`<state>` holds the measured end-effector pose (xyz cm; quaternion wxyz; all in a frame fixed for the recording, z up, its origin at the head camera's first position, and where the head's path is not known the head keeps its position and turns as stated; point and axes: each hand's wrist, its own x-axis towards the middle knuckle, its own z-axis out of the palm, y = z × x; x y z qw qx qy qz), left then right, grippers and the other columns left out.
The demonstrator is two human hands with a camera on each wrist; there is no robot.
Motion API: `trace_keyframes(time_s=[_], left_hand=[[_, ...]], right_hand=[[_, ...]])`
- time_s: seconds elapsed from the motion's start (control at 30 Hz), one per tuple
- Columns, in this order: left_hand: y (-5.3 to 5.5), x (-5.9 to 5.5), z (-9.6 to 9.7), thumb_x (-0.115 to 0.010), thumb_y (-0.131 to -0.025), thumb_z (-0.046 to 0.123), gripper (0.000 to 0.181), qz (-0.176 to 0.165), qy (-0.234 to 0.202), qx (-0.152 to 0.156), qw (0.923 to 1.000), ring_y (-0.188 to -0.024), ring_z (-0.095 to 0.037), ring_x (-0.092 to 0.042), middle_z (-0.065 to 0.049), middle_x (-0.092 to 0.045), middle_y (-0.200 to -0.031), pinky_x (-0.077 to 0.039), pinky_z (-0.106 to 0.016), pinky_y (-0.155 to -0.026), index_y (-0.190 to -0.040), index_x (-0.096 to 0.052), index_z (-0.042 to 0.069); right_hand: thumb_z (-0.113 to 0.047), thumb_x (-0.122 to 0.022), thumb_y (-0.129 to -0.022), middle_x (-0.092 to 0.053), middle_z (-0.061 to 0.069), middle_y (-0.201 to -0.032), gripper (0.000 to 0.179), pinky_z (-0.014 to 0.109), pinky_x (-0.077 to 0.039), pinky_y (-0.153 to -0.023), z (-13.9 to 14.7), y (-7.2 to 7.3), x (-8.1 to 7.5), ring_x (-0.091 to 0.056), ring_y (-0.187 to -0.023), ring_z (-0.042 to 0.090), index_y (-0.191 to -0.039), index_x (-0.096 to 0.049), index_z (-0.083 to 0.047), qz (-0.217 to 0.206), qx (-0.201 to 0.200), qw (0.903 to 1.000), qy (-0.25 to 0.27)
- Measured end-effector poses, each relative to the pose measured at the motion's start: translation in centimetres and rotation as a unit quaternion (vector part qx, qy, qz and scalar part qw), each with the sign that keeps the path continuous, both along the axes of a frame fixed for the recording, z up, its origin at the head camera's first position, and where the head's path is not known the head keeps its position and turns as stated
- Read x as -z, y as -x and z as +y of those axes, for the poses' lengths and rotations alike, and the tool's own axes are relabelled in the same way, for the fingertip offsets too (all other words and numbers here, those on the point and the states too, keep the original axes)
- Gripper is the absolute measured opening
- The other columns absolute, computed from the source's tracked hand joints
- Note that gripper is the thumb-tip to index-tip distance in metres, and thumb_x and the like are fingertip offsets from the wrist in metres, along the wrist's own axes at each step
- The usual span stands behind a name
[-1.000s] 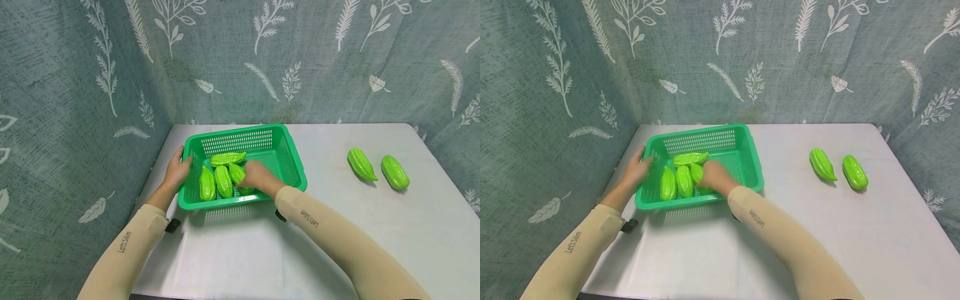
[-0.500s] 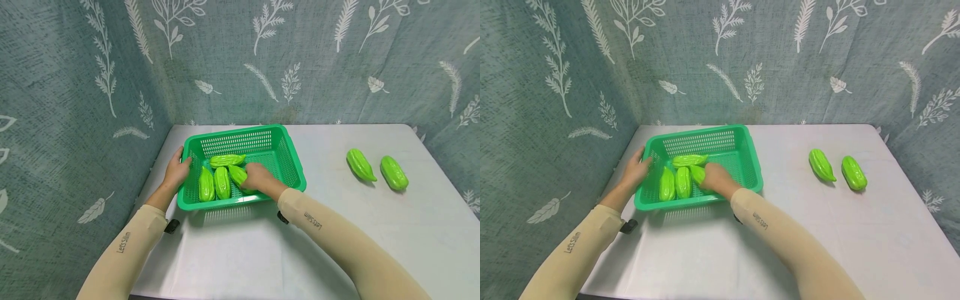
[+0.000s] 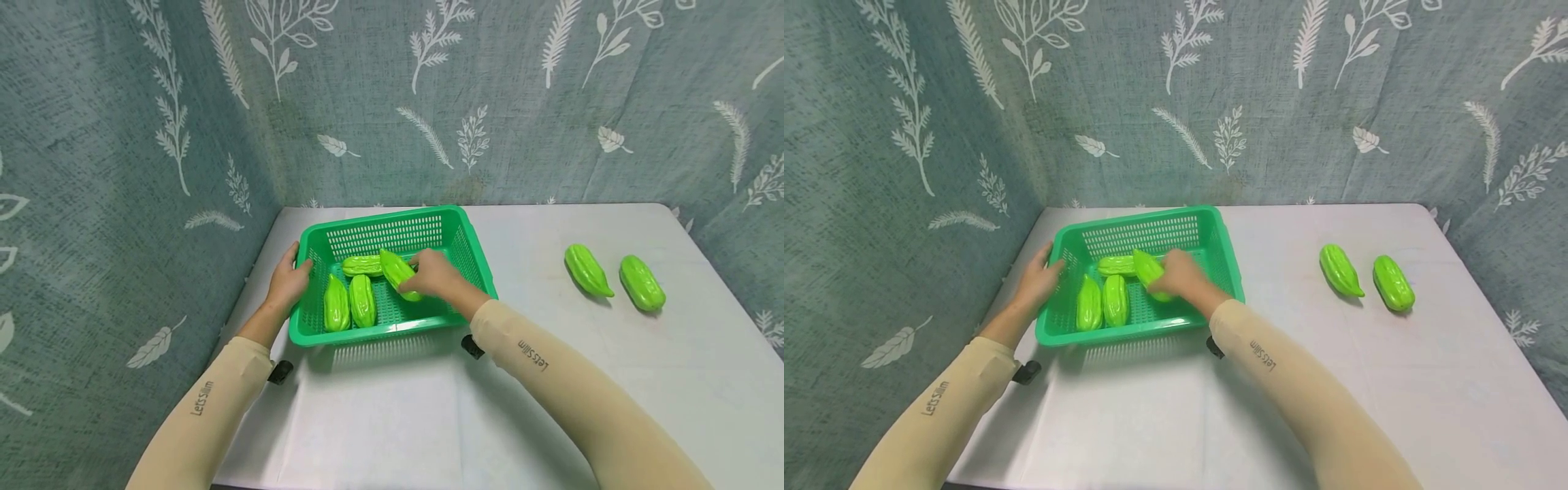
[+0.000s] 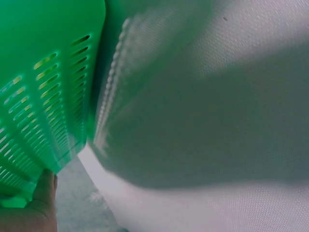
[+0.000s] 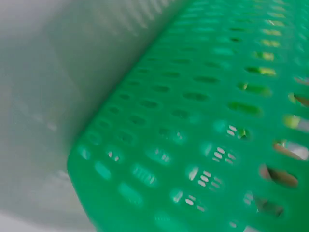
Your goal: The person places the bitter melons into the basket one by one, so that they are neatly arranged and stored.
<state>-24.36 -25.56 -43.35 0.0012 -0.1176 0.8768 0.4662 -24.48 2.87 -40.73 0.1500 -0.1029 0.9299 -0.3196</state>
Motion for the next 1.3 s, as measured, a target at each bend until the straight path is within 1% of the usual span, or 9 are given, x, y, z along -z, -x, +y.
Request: trace_keyframes(time_s=[0.13, 0.27, 0.4, 0.53, 0.67, 0.77, 0.97, 1.1, 1.3], left_hand=[[0.0, 0.0, 0.0, -0.039, -0.101, 0.030, 0.063, -0.001, 0.000, 0.000, 1.0000, -0.148, -0.027, -0.008, -0.004, -0.009, -0.161, -0.014, -0.051, -0.119, -0.154, -0.006, 0.020], [-0.1, 0.1, 0.0, -0.038, -0.102, 0.030, 0.063, -0.003, 0.001, 0.004, 1.0000, -0.148, -0.028, -0.007, -0.004, -0.007, -0.161, -0.013, -0.052, -0.119, -0.154, -0.005, 0.019], [-0.1, 0.2, 0.0, -0.037, -0.102, 0.030, 0.063, -0.006, 0.000, 0.005, 1.0000, -0.148, -0.029, -0.006, -0.004, -0.006, -0.161, -0.013, -0.052, -0.119, -0.154, -0.004, 0.019], [-0.1, 0.2, 0.0, -0.039, -0.101, 0.029, 0.063, -0.006, 0.000, 0.001, 1.0000, -0.148, -0.028, -0.008, -0.004, -0.008, -0.161, -0.013, -0.051, -0.119, -0.154, -0.006, 0.020], [0.0, 0.2, -0.1, -0.040, -0.101, 0.029, 0.063, -0.005, 0.002, 0.000, 1.0000, -0.148, -0.029, -0.009, -0.005, -0.010, -0.161, -0.013, -0.051, -0.119, -0.154, -0.007, 0.020], [0.0, 0.1, -0.1, -0.040, -0.101, 0.029, 0.063, -0.004, 0.004, 0.001, 1.0000, -0.148, -0.029, -0.009, -0.005, -0.009, -0.161, -0.014, -0.051, -0.119, -0.154, -0.007, 0.019], [0.0, 0.1, -0.1, -0.039, -0.101, 0.028, 0.063, -0.003, 0.007, 0.003, 1.0000, -0.148, -0.029, -0.009, -0.006, -0.009, -0.161, -0.013, -0.051, -0.119, -0.154, -0.006, 0.019], [0.1, 0.2, -0.1, -0.039, -0.101, 0.027, 0.063, 0.006, 0.004, 0.006, 1.0000, -0.148, -0.029, -0.009, -0.007, -0.010, -0.160, -0.012, -0.050, -0.120, -0.154, -0.007, 0.016], [0.2, 0.2, 0.0, -0.039, -0.101, 0.027, 0.063, 0.013, -0.002, 0.012, 0.9998, -0.148, -0.028, -0.008, -0.007, -0.009, -0.160, -0.012, -0.049, -0.120, -0.154, -0.006, 0.015]], right_hand=[[-0.033, -0.078, -0.075, -0.067, 0.009, -0.112, 0.065, 0.028, -0.055, -0.069, 0.8, 0.3, -0.8, -0.065, -0.091, 0.018, -0.129, -0.058, -0.006, 0.004, 0.013, 0.9995, 0.030], [-0.038, -0.077, -0.076, -0.066, 0.008, -0.117, 0.066, 0.033, -0.056, -0.077, 1.4, 0.4, -1.6, -0.064, -0.100, 0.020, -0.132, -0.056, -0.010, 0.000, 0.019, 0.9987, 0.047], [-0.041, -0.076, -0.077, -0.065, 0.007, -0.120, 0.067, 0.038, -0.054, -0.085, 2.2, 0.5, -2.6, -0.061, -0.107, 0.022, -0.133, -0.055, -0.012, -0.004, 0.027, 0.9975, 0.066], [-0.043, -0.074, -0.078, -0.063, 0.006, -0.123, 0.067, 0.039, -0.053, -0.088, 3.1, 0.8, -3.7, -0.059, -0.110, 0.022, -0.135, -0.054, -0.013, -0.011, 0.038, 0.9947, 0.095], [-0.042, -0.075, -0.078, -0.062, 0.005, -0.123, 0.066, 0.037, -0.053, -0.087, 4.0, 1.1, -4.9, -0.059, -0.109, 0.021, -0.135, -0.054, -0.015, -0.020, 0.064, 0.9895, 0.128], [-0.043, -0.076, -0.077, -0.062, 0.004, -0.124, 0.065, 0.037, -0.053, -0.087, 4.7, 1.3, -5.7, -0.059, -0.109, 0.020, -0.134, -0.056, -0.017, -0.021, 0.079, 0.9871, 0.138], [-0.045, -0.076, -0.076, -0.058, 0.003, -0.130, 0.067, 0.041, -0.050, -0.095, 6.2, 1.5, -6.8, -0.054, -0.116, 0.022, -0.134, -0.055, -0.019, -0.028, 0.104, 0.9800, 0.167], [-0.045, -0.076, -0.076, -0.057, 0.003, -0.131, 0.068, 0.043, -0.048, -0.098, 7.2, 1.7, -7.1, -0.053, -0.118, 0.022, -0.134, -0.055, -0.019, -0.029, 0.115, 0.9749, 0.189], [-0.041, -0.078, -0.075, -0.056, 0.006, -0.133, 0.069, 0.045, -0.045, -0.102, 8.8, 2.1, -7.4, -0.051, -0.121, 0.023, -0.135, -0.054, -0.016, -0.027, 0.123, 0.9644, 0.233]])
